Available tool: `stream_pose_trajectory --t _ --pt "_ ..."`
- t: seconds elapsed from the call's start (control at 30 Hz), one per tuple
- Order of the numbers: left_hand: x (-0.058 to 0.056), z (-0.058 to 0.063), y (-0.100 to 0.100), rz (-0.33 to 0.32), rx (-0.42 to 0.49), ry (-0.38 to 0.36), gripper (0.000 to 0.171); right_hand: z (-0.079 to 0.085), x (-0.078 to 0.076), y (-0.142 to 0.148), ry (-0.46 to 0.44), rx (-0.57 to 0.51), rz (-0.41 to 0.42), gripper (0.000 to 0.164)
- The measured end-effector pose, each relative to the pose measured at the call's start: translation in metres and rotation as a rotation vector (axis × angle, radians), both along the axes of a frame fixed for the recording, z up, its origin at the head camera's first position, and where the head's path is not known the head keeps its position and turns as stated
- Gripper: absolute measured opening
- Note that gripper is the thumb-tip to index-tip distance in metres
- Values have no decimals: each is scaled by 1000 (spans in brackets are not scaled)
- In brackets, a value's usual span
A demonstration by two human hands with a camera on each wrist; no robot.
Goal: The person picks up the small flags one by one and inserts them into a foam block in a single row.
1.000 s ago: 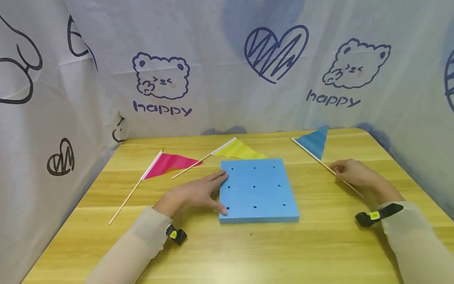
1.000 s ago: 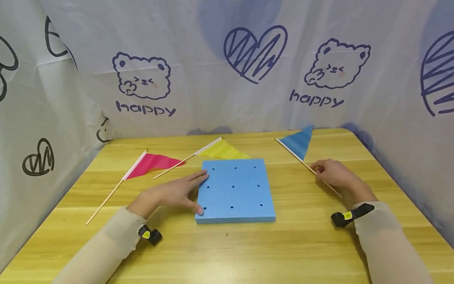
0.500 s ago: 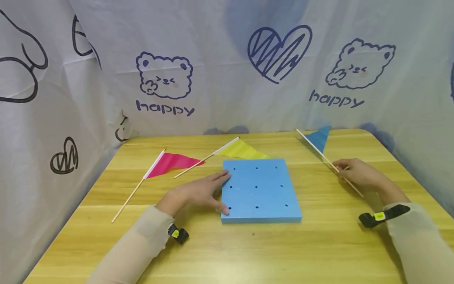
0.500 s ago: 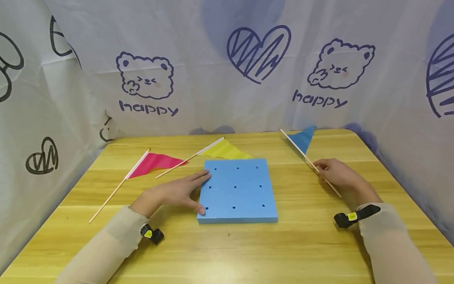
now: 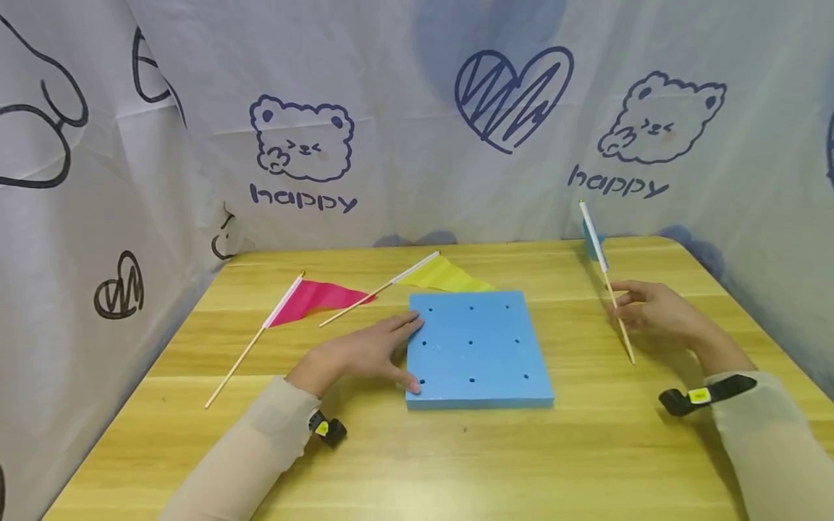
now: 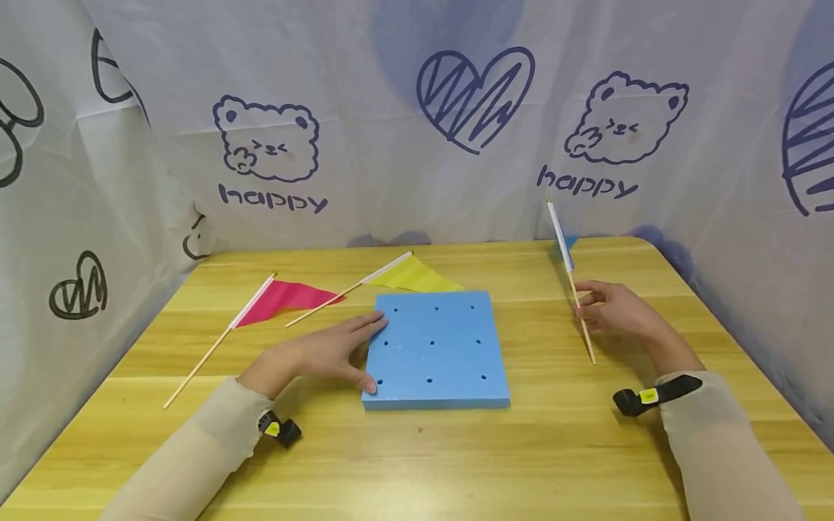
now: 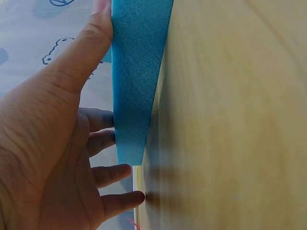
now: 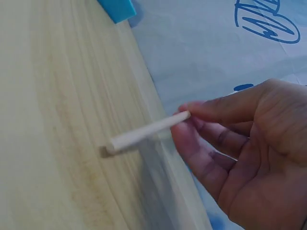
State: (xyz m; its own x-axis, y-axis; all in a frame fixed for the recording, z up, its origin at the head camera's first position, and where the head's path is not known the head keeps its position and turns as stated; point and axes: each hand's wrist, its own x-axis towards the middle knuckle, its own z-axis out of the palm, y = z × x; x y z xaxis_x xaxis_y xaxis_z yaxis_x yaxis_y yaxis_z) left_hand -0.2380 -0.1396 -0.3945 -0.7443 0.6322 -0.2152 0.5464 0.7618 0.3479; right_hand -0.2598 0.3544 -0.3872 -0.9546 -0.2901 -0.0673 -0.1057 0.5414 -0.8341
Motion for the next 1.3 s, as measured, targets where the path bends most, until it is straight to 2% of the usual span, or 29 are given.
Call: stream_pose_trajectory --t 0.2,0.47,0.7,1.0,1.3 --pt "-1 -1 1 -11 -3 14 121 1 -2 2 -31 -140 -61 64" --pt "-2 -1 0 -13 -8 21 121 4 -2 -2 -47 -294 -80 35" --pt "-3 -1 0 -23 -7 28 122 7 1 -11 -47 -327 -69 31" --pt "-6 -3 -1 -71 -16 73 121 6 1 -20 -18 -336 -66 32" --pt "-7 -5 -3 -92 -75 90 119 7 3 -30 21 -389 -41 38"
